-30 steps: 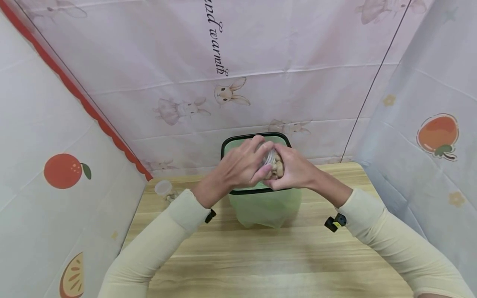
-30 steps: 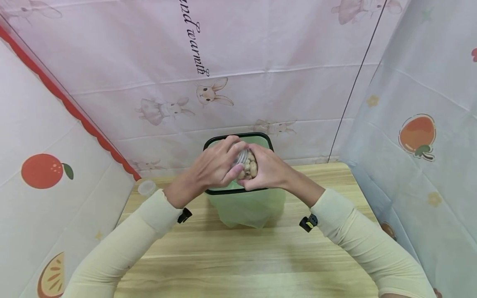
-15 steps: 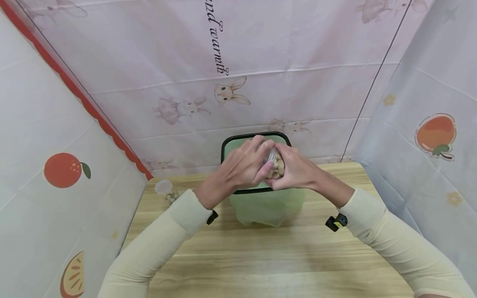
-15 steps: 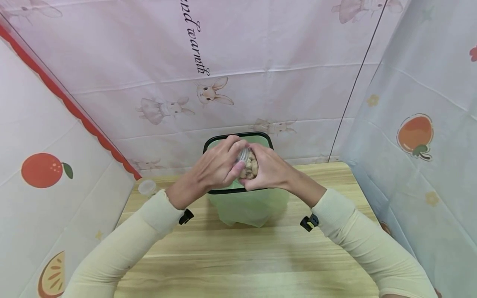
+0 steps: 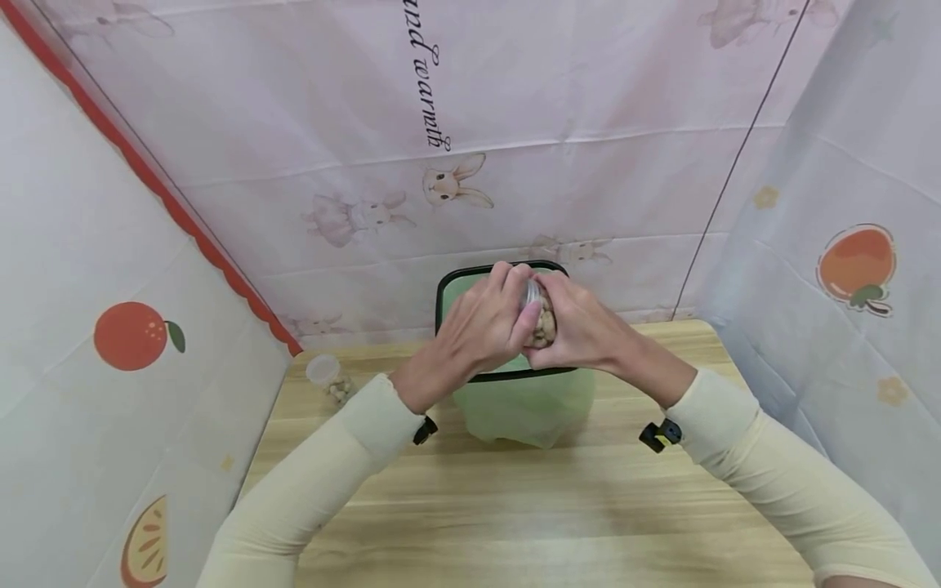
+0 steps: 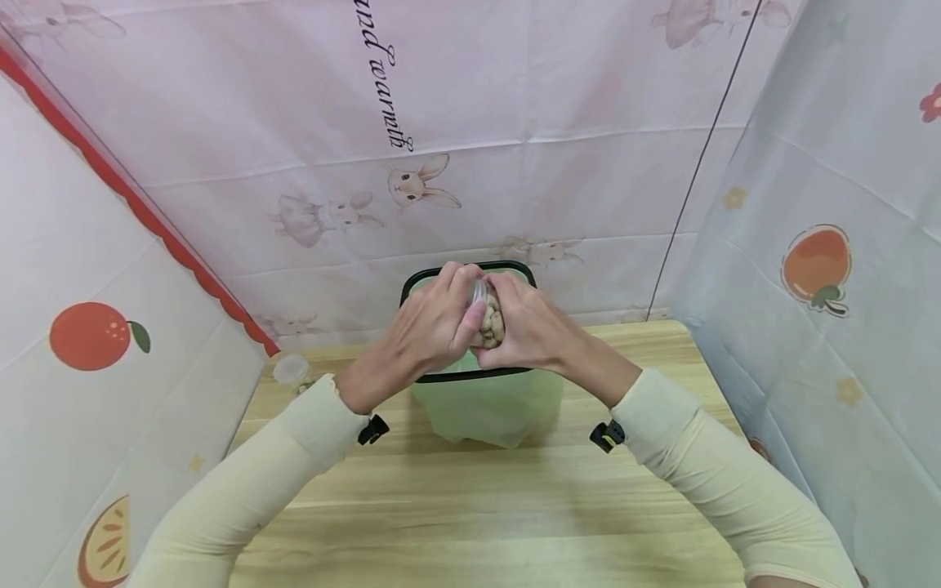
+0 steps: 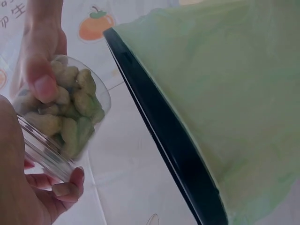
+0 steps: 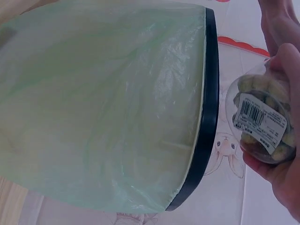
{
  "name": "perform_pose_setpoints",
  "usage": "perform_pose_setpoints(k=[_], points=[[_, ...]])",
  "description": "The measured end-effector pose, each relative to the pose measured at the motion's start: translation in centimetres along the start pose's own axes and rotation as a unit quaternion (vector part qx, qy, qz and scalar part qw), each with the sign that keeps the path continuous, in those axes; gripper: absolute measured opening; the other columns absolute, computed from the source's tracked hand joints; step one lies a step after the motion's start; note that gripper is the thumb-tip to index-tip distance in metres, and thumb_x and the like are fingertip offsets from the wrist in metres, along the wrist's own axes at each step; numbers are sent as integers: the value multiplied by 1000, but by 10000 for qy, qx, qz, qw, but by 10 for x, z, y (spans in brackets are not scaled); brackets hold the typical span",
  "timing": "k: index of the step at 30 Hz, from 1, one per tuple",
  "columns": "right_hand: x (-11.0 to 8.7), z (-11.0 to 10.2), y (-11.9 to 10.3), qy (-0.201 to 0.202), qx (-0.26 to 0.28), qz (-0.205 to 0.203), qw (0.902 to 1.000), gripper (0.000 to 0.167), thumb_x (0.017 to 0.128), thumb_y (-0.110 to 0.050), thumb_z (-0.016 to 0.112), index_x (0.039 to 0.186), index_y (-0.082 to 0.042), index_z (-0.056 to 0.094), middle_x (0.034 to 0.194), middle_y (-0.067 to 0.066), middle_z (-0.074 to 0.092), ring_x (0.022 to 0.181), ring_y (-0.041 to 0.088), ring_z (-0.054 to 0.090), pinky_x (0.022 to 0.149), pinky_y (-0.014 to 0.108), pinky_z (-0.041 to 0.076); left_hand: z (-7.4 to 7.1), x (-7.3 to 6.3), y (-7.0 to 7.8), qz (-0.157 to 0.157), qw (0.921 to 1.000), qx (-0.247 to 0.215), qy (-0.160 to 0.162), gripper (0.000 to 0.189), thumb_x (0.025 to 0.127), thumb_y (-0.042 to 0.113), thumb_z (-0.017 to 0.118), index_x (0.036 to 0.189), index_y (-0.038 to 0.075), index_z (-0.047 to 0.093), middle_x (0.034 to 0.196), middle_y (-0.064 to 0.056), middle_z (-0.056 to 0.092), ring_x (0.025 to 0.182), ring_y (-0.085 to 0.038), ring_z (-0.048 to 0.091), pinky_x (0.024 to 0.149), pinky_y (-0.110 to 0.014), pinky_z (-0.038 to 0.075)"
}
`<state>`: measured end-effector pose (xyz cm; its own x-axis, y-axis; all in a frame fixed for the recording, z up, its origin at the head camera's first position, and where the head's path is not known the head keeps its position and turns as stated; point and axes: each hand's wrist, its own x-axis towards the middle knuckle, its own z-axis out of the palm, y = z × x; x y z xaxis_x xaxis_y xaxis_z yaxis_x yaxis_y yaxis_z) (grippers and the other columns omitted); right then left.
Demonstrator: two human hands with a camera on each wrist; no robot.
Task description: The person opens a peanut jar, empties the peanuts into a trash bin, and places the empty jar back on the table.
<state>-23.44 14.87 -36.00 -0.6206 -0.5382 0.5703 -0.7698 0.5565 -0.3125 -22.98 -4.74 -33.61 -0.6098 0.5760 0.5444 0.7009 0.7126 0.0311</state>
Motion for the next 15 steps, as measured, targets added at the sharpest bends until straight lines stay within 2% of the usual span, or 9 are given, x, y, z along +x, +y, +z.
perform_pose_setpoints(k=[5,9,12,15], points=[[-2,1,2,198,-345,-116,9991,87,66,-32,85,136,4,49,119,21,61,95,29,64,77,41,60,1,2,3,-406,9985,-233,-275,49,106,43,25,133,9,49,106,-10,55,71,-18,50,55,-29,47],[-4,0,5,232,-502,-218,9982,86,66,-34,86,133,5,50,117,20,61,92,28,63,75,40,59,-2,1,0,-528,9929,-758,-743,56,106,49,34,145,9,43,118,-12,55,80,-19,54,64,-32,52],[-5,-1,7,182,-493,-236,9983,84,66,-35,86,131,6,51,117,20,61,90,27,62,72,39,58,-8,-1,-6,-447,9870,-1116,-1071,72,104,59,38,159,12,30,139,-15,51,92,-23,61,76,-39,57],[-7,-2,8,147,-401,-213,9989,84,67,-35,86,131,7,51,118,21,61,89,25,61,70,37,57,-13,-5,-15,-121,9856,-1256,-1122,86,101,73,29,166,18,19,159,-14,39,119,-30,63,96,-48,56]])
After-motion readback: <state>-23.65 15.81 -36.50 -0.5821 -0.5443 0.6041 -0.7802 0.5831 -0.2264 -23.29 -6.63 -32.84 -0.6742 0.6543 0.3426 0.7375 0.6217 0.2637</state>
